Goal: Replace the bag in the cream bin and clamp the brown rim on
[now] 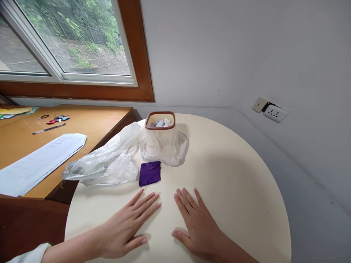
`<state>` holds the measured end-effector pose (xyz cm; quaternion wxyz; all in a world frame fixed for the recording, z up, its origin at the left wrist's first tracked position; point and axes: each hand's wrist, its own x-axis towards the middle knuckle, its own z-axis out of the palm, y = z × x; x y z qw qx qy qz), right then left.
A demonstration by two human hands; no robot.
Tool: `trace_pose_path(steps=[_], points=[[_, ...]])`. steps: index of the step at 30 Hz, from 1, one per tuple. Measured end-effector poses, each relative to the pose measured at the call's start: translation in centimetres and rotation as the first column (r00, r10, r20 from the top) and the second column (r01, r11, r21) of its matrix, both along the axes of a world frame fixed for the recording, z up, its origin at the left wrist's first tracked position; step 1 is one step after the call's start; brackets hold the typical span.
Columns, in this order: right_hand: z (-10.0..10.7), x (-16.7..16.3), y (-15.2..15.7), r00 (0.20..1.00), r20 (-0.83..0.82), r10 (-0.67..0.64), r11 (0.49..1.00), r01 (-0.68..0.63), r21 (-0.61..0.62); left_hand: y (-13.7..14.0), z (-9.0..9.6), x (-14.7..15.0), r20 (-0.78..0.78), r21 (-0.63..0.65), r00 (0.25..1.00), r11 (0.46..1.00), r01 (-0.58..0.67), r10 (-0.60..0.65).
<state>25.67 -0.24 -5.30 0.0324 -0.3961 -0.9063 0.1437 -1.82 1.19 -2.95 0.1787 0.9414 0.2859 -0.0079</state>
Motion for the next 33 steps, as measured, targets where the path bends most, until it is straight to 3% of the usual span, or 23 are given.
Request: trace_pose_path(steps=[8, 22, 33], points=[[-0.34, -0.05, -0.09, 1.000, 0.014, 0.008, 0.999, -0.009, 0.052, -0.05, -0.16, 0.01, 0.038, 0.021, 0.999, 1.000, -0.002, 0.001], [-0.55, -0.15, -0.10, 0.999, 0.040, 0.003, 0.994, -0.007, 0.108, -0.02, 0.03, 0.18, -0.027, -0.031, 1.000, 0.999, -0.011, 0.010], [-0.27, -0.22, -0.70, 0.996, 0.084, -0.015, 0.939, -0.015, 0.343, 0.05, -0.03, 0.13, -0.001, 0.029, 1.000, 0.999, 0.023, -0.023]])
